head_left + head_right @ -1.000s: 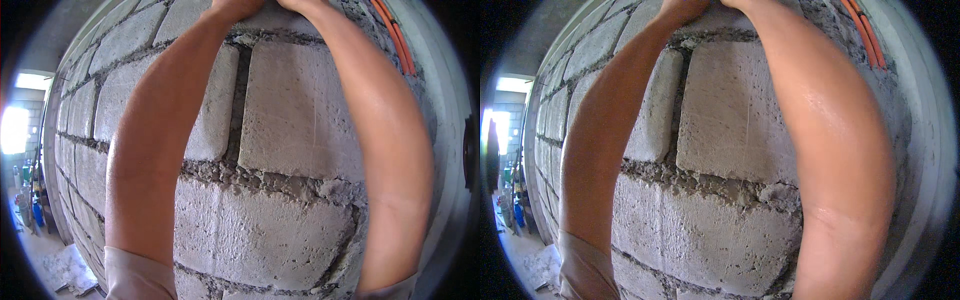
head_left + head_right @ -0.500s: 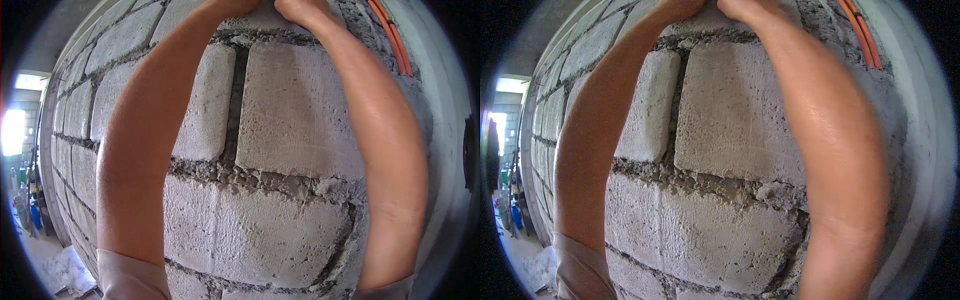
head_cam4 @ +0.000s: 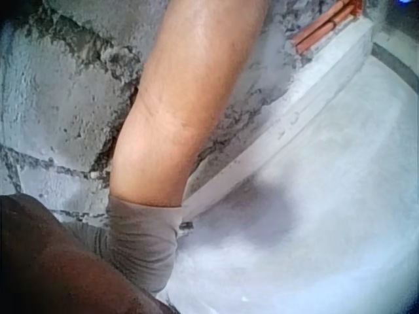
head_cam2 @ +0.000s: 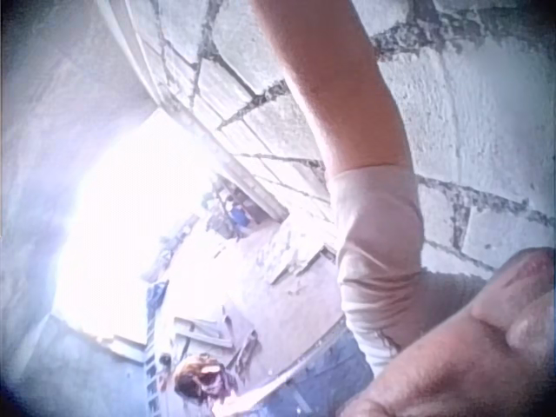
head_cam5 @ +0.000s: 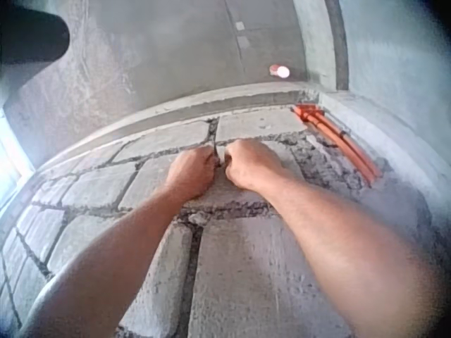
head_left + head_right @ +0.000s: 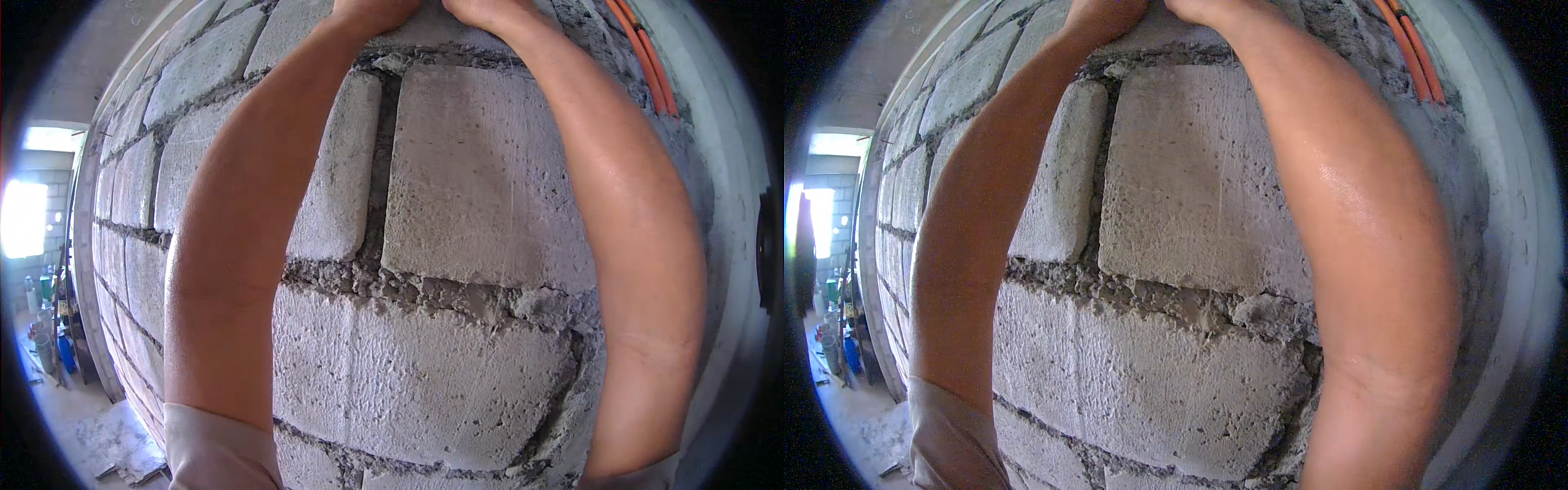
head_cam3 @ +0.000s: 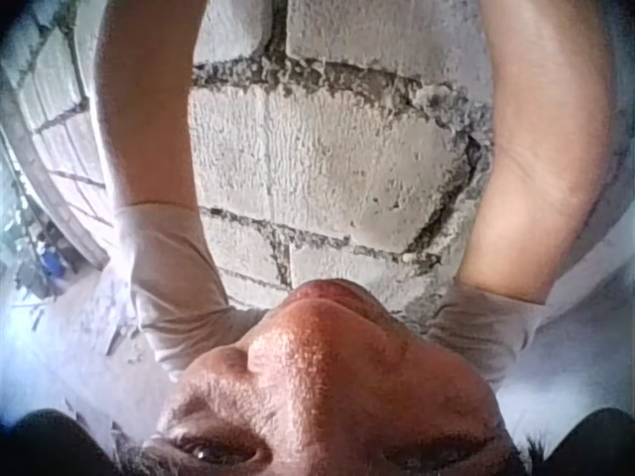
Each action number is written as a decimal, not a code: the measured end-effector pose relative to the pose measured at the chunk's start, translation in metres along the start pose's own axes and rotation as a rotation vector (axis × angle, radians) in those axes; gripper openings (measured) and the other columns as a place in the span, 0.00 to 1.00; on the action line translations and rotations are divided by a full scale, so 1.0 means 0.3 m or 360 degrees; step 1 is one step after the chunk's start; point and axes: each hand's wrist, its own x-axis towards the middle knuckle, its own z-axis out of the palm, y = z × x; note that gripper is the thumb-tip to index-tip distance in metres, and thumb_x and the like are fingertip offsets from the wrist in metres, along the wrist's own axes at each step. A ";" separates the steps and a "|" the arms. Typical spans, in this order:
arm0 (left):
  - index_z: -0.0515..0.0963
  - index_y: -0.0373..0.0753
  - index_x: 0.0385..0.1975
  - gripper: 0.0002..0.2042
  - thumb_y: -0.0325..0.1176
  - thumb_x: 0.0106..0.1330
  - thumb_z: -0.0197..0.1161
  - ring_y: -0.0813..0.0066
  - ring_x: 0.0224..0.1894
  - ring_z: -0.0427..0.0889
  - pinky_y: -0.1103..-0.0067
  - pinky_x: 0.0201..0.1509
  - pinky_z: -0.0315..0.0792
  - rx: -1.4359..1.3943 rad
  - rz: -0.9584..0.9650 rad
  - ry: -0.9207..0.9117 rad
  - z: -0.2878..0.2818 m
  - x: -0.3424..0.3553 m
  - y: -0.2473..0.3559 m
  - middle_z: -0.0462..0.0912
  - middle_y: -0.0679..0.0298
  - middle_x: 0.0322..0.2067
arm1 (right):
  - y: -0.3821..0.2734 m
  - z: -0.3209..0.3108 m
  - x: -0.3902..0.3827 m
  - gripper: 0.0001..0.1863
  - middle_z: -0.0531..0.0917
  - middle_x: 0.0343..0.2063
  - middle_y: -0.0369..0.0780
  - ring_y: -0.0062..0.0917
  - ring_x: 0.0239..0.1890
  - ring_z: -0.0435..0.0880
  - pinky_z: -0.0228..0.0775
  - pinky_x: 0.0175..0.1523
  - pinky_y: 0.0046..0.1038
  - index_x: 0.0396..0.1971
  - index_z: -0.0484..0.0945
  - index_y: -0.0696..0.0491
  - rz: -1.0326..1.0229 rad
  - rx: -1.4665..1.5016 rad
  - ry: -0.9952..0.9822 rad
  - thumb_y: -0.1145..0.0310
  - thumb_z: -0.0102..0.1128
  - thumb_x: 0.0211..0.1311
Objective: Securing electrical conduits and plumbing pipes to a wall and ceiling frame using wire and string.
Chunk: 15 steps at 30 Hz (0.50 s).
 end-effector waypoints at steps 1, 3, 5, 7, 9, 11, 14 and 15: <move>0.78 0.35 0.32 0.11 0.37 0.64 0.54 0.44 0.39 0.80 0.57 0.43 0.72 -0.0077 0.0024 0.0027 -0.003 -0.009 0.007 0.82 0.45 0.33 | 0.003 -0.001 -0.001 0.12 0.84 0.36 0.49 0.43 0.43 0.83 0.74 0.48 0.41 0.33 0.85 0.50 -0.0009 -0.0030 -0.0012 0.70 0.54 0.49; 0.78 0.35 0.31 0.11 0.37 0.63 0.54 0.44 0.39 0.80 0.58 0.43 0.72 -0.0145 0.0050 0.0064 -0.016 -0.013 0.012 0.82 0.46 0.33 | 0.006 -0.001 0.002 0.12 0.84 0.36 0.49 0.43 0.43 0.83 0.74 0.48 0.41 0.33 0.85 0.50 -0.0028 -0.0058 -0.0014 0.70 0.54 0.49; 0.80 0.35 0.30 0.12 0.38 0.63 0.56 0.45 0.40 0.80 0.59 0.43 0.72 -0.0235 -0.0019 -0.0052 -0.024 -0.017 0.013 0.82 0.47 0.34 | 0.007 0.004 -0.003 0.12 0.84 0.35 0.49 0.43 0.43 0.83 0.74 0.48 0.41 0.33 0.85 0.50 -0.0046 -0.0014 0.0012 0.70 0.55 0.49; 0.80 0.36 0.30 0.12 0.38 0.62 0.57 0.45 0.40 0.80 0.59 0.43 0.72 -0.0280 0.0016 -0.0040 -0.028 -0.012 0.008 0.82 0.47 0.34 | 0.005 0.003 -0.001 0.12 0.84 0.35 0.50 0.43 0.43 0.83 0.74 0.48 0.41 0.32 0.85 0.50 -0.0010 -0.0012 0.0008 0.70 0.55 0.49; 0.81 0.36 0.30 0.12 0.39 0.62 0.57 0.45 0.40 0.80 0.60 0.43 0.73 -0.0307 0.0047 -0.0033 -0.032 -0.009 -0.006 0.82 0.47 0.34 | 0.002 0.005 0.013 0.11 0.84 0.34 0.50 0.43 0.43 0.83 0.74 0.48 0.41 0.32 0.85 0.51 0.0021 0.0008 0.0005 0.70 0.55 0.49; 0.81 0.35 0.31 0.13 0.40 0.61 0.58 0.46 0.38 0.80 0.60 0.43 0.73 -0.0298 0.0055 -0.0021 -0.027 -0.005 -0.012 0.82 0.47 0.33 | 0.008 -0.003 0.025 0.14 0.84 0.38 0.49 0.44 0.46 0.82 0.74 0.50 0.40 0.37 0.84 0.52 -0.0053 0.0052 -0.0060 0.70 0.55 0.51; 0.81 0.36 0.31 0.13 0.40 0.61 0.58 0.46 0.38 0.81 0.60 0.43 0.73 -0.0203 -0.0018 -0.0038 -0.010 0.004 0.001 0.82 0.47 0.32 | 0.034 -0.001 0.012 0.17 0.83 0.43 0.49 0.44 0.49 0.81 0.72 0.53 0.39 0.45 0.80 0.52 -0.0181 0.0151 0.0249 0.70 0.55 0.53; 0.81 0.36 0.31 0.13 0.40 0.61 0.58 0.46 0.38 0.81 0.60 0.43 0.73 -0.0205 -0.0014 -0.0036 -0.009 0.005 0.007 0.82 0.47 0.32 | 0.035 -0.004 0.036 0.20 0.82 0.47 0.48 0.45 0.51 0.80 0.71 0.55 0.38 0.50 0.77 0.53 -0.0226 0.0219 0.0178 0.71 0.54 0.56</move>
